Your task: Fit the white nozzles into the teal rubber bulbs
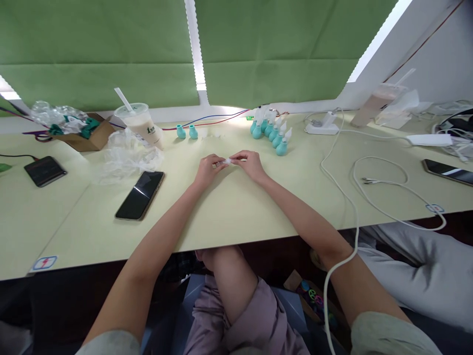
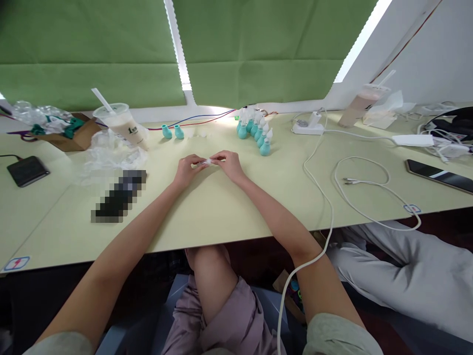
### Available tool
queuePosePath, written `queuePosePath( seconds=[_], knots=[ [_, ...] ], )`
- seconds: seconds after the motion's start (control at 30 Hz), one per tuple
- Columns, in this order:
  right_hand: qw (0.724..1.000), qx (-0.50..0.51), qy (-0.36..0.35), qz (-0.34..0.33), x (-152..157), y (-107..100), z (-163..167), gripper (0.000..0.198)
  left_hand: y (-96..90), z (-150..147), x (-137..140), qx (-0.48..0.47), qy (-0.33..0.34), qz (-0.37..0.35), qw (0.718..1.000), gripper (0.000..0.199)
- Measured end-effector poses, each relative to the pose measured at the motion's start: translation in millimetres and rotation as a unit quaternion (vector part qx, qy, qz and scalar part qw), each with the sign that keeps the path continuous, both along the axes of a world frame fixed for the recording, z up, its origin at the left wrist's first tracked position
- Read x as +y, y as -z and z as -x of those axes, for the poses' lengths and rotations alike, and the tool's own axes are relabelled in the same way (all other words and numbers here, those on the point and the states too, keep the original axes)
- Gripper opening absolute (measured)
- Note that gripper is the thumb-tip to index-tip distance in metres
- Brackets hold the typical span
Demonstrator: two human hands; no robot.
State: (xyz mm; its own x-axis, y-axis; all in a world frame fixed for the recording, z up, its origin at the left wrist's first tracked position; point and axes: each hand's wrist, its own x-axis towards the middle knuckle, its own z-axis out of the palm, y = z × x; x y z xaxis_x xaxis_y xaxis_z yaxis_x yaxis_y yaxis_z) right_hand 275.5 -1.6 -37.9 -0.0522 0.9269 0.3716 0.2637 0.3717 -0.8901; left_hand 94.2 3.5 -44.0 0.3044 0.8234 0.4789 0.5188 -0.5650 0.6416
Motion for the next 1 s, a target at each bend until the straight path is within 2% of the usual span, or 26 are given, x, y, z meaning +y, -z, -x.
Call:
queuePosePath(
  seconds=[0.13, 0.27, 0.53, 0.8, 1.0],
  knots=[
    [0.993, 0.068, -0.048, 0.084, 3, 1, -3, 0.024, 2.1, 0, 0, 0.020, 0.005, -0.031, 0.999, 0.028],
    [0.989, 0.054, -0.070, 0.121, 3, -2, -10, 0.036, 3.7, -1, -1, 0.032, 0.013, -0.036, 0.999, 0.028],
    [0.979, 0.150, -0.053, 0.130, -3, -2, 0, 0.049, 1.4, -4, -6, 0.031, -0.005, -0.072, 0.997, 0.027],
    [0.985, 0.075, -0.097, 0.123, 0, -1, -9, 0.048, 5.5, -4, -7, 0.097, 0.012, -0.104, 0.990, 0.033],
    [0.990, 0.043, -0.101, 0.086, -3, -6, -10, 0.042, 8.5, -4, -5, 0.122, 0.000, -0.122, 0.985, 0.036]
  ],
)
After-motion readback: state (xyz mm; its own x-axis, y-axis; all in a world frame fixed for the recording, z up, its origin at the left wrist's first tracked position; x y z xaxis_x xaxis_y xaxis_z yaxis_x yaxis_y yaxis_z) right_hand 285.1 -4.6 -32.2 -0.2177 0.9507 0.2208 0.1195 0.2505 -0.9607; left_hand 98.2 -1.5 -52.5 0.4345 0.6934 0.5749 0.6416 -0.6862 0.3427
